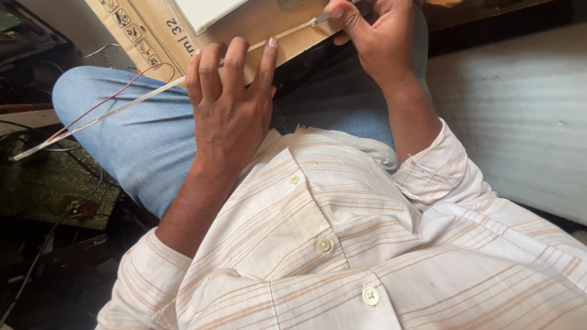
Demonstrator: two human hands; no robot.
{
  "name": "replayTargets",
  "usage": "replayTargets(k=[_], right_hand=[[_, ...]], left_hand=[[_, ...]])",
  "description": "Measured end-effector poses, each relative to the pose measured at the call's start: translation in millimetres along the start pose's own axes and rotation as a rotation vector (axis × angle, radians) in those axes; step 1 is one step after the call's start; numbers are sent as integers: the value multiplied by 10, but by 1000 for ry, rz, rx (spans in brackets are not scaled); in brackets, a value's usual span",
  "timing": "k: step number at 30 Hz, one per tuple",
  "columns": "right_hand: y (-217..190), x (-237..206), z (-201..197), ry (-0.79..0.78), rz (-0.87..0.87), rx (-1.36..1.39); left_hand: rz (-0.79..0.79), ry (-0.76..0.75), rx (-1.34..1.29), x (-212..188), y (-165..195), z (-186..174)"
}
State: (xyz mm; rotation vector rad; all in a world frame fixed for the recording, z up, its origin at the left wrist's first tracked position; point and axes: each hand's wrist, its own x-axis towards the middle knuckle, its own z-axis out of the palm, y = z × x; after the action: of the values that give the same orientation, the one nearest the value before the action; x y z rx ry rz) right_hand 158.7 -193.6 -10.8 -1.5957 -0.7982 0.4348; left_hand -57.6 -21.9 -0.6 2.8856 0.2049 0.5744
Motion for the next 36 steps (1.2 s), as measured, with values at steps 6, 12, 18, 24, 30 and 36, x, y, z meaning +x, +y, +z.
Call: replayTargets(k=[6, 12, 18, 24, 30, 36], right_hand=[[-52, -19, 22, -12, -22, -31], [-83, -18, 35, -3, -12, -26], [-111, -40, 43, -2, -10, -47], [-94, -65, 54, 14, -24, -43], [-91, -63, 14, 8, 2, -22], [-68, -41, 15, 26, 0, -12]], left_hand=[[26, -13, -5, 48, 16, 5], [53, -41, -53, 75, -29, -18], [58, -39, -60, 65, -59, -12], [60, -32, -67, 26, -57, 26], [72, -30, -77, 38, -71, 8], [64, 6, -95, 75, -76, 29]])
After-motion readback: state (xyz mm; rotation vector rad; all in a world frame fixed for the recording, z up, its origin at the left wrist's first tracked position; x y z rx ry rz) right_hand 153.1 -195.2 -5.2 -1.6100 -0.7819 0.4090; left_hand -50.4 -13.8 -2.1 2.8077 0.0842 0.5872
